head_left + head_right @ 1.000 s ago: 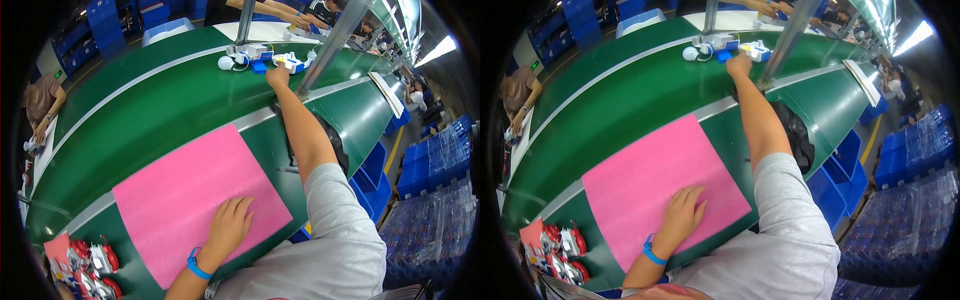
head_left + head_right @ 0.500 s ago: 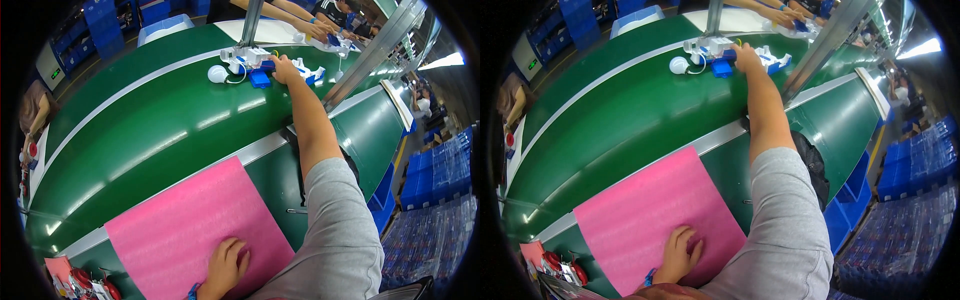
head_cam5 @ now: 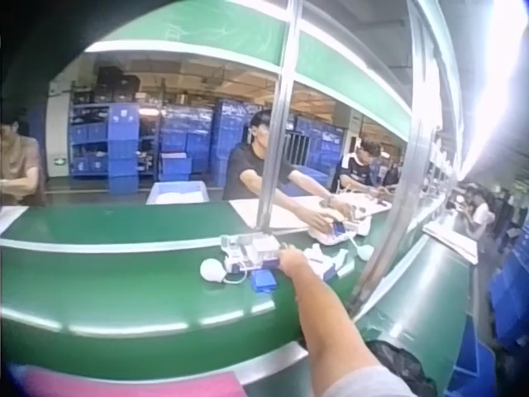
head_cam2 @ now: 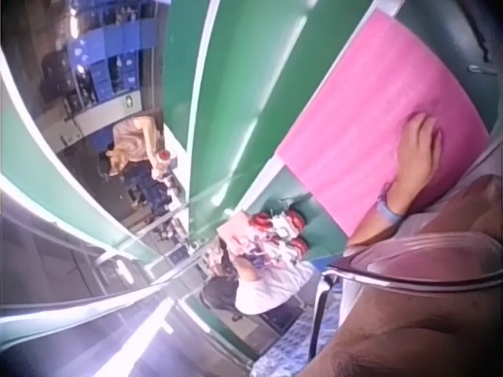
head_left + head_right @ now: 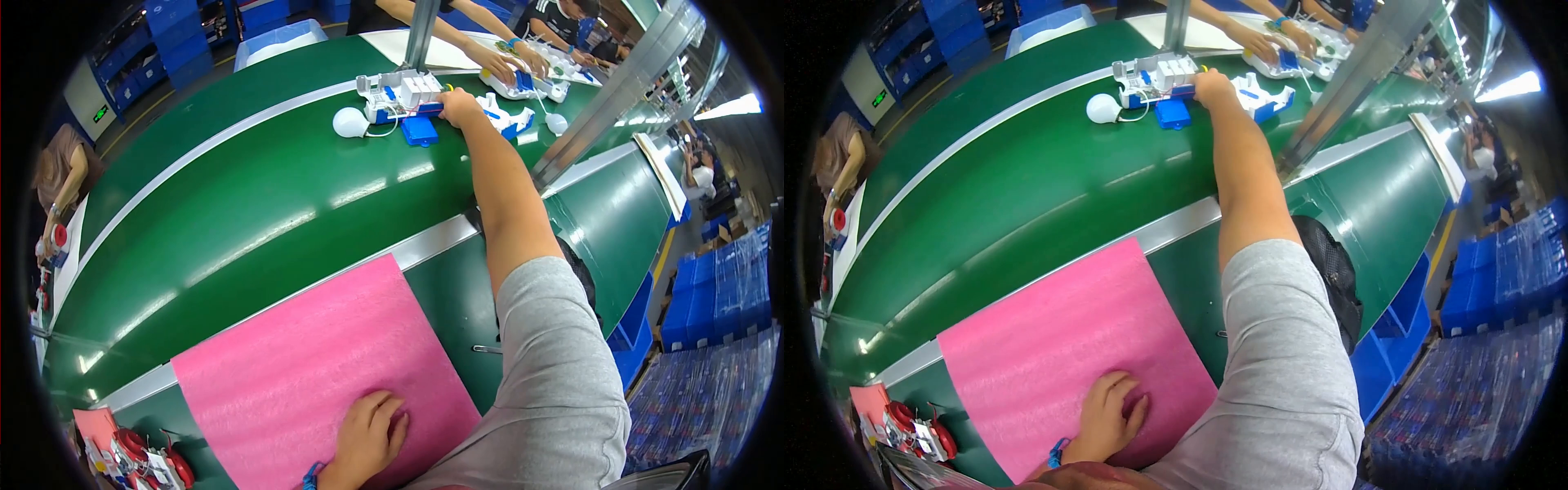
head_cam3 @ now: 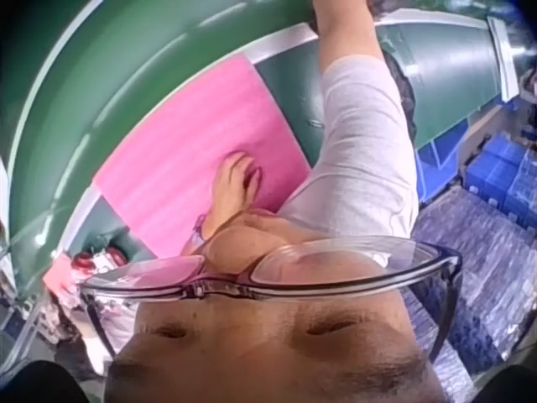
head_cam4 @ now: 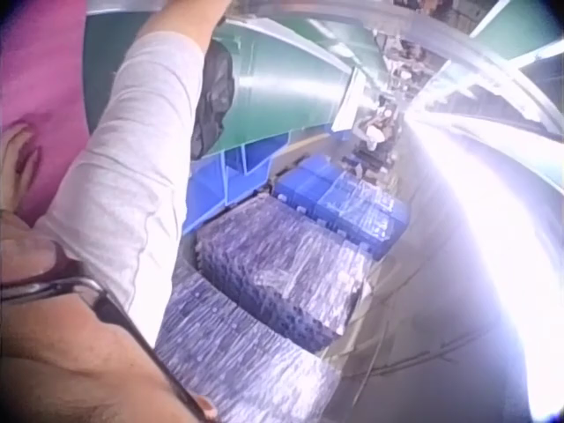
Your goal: Assembling components of an electronic light fixture on a production line.
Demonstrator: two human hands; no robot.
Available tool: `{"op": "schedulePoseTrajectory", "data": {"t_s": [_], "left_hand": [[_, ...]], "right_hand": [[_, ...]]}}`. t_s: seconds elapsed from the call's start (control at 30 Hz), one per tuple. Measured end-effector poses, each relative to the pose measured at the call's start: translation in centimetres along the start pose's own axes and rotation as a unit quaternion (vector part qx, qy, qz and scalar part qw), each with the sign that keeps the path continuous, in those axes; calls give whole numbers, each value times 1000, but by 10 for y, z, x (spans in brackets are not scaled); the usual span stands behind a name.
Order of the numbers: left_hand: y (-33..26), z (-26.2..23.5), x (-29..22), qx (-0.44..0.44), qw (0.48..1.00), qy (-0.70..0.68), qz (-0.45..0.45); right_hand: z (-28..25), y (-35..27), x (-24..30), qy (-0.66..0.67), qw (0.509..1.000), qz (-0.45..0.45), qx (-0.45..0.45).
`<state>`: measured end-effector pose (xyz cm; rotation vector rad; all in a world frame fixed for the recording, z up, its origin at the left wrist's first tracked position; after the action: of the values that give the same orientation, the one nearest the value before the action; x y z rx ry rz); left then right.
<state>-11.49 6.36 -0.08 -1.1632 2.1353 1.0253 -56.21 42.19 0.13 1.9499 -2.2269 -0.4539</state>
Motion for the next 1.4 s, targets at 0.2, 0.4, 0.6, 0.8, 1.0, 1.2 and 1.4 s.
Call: {"op": "schedulePoseTrajectory", "data": {"t_s": [0.2, 0.4, 0.6, 0.8, 1.0, 1.2, 1.4], "left_hand": [[0, -5, -6, -17, 1000, -11, 17], [3, -9, -10, -15, 999, -23, 18], [4, -13, -12, -32, 999, -33, 23], [-2, -15, 12, -19, 979, -170, -114], [7, -83, 0, -143, 968, -173, -113], [15, -109, -17, -209, 962, -149, -88], [12, -89, -26, -145, 920, -352, -94]], "right_hand": [[-27, -14, 6, 81, 995, -19, -61], [-80, -26, 31, 86, 986, -67, -128], [-131, -37, 43, 130, 967, -97, -194], [-210, -64, 67, 214, 915, -161, -302], [-316, -124, 119, 187, 892, -233, -339], [-383, -204, 159, 263, 865, -266, -334], [-387, -277, 203, 315, 849, -299, -301]]}}
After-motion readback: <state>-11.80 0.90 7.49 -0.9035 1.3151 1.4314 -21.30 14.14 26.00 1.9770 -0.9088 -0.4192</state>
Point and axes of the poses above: each hand's wrist, its own y-axis towards the middle knuckle, its own z-axis out of the palm, x = y × z, the point moved 10 cm from there along y, towards the middle knuckle, and after that the axes turned 12 degrees about -x, right-handed, at the moved point
